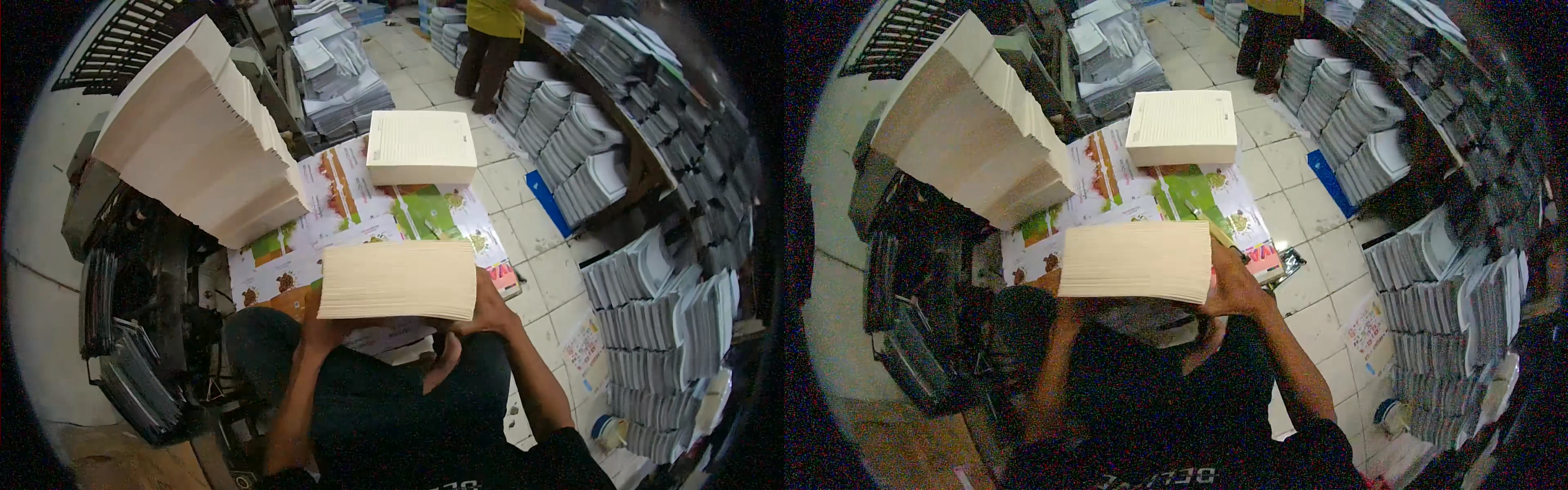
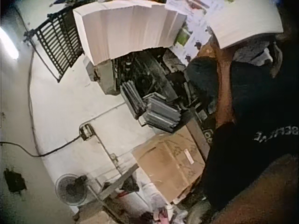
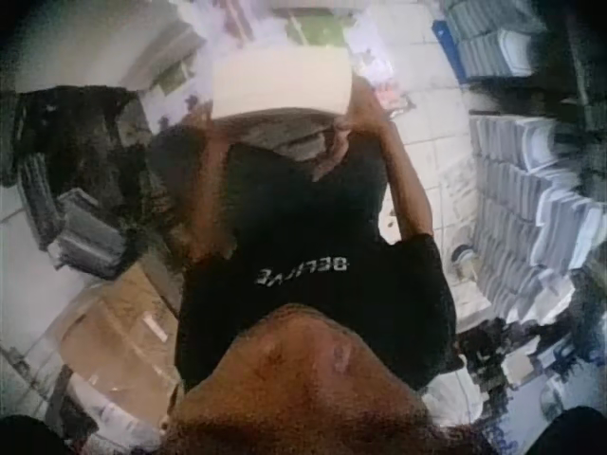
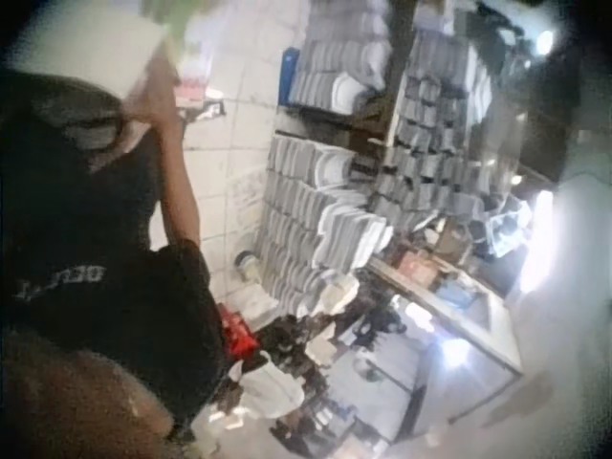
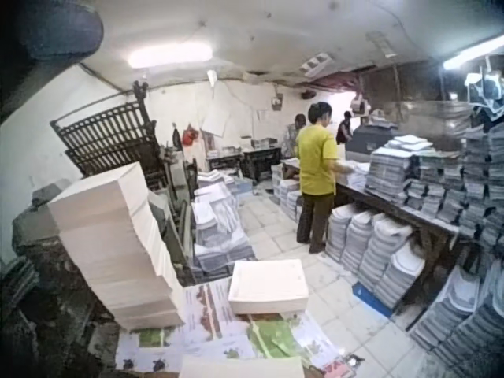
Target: The person carries a stack of paper to a work table, sits down, and cuts along the glued edges of the paper stacks using a blade to separate the pads by hand.
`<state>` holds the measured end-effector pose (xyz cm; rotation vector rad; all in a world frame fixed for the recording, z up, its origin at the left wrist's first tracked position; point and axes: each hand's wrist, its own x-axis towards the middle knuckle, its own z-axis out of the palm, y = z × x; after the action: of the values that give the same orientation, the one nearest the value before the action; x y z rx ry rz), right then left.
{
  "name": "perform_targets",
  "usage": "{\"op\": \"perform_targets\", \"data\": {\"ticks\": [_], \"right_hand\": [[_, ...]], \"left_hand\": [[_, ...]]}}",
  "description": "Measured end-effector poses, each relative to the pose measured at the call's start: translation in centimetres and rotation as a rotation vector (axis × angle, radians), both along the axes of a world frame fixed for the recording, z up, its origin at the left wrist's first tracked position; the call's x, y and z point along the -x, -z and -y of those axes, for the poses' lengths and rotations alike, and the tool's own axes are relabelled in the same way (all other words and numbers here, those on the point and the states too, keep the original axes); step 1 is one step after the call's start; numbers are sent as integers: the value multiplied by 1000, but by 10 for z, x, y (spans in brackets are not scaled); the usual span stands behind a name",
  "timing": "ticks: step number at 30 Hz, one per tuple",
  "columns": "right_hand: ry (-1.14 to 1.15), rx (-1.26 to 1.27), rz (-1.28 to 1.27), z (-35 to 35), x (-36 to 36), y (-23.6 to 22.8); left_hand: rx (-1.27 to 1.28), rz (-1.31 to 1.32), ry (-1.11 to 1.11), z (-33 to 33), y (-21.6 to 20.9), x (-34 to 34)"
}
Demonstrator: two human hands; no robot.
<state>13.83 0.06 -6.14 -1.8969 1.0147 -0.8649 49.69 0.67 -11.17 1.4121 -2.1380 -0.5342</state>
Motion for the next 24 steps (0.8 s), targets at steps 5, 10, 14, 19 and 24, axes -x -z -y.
{"op": "perform_targets", "data": {"ticks": [5, 10, 14, 19, 24], "right_hand": [[50, 34, -103, -4, -5, -9], [10, 62, 9, -3, -11, 10], [56, 102, -53, -8, -8, 31], [43, 24, -5, -16, -21, 18], [88, 103, -132, -26, -1, 16]], "left_hand": [[285, 208, 67, -16, 3, -22], [-256, -203, -31, -11, -62, 0], [59, -274, 210, -8, -214, 46], [155, 514, 330, -2, -228, 127], [150, 496, 334, 8, -206, 99]]}}
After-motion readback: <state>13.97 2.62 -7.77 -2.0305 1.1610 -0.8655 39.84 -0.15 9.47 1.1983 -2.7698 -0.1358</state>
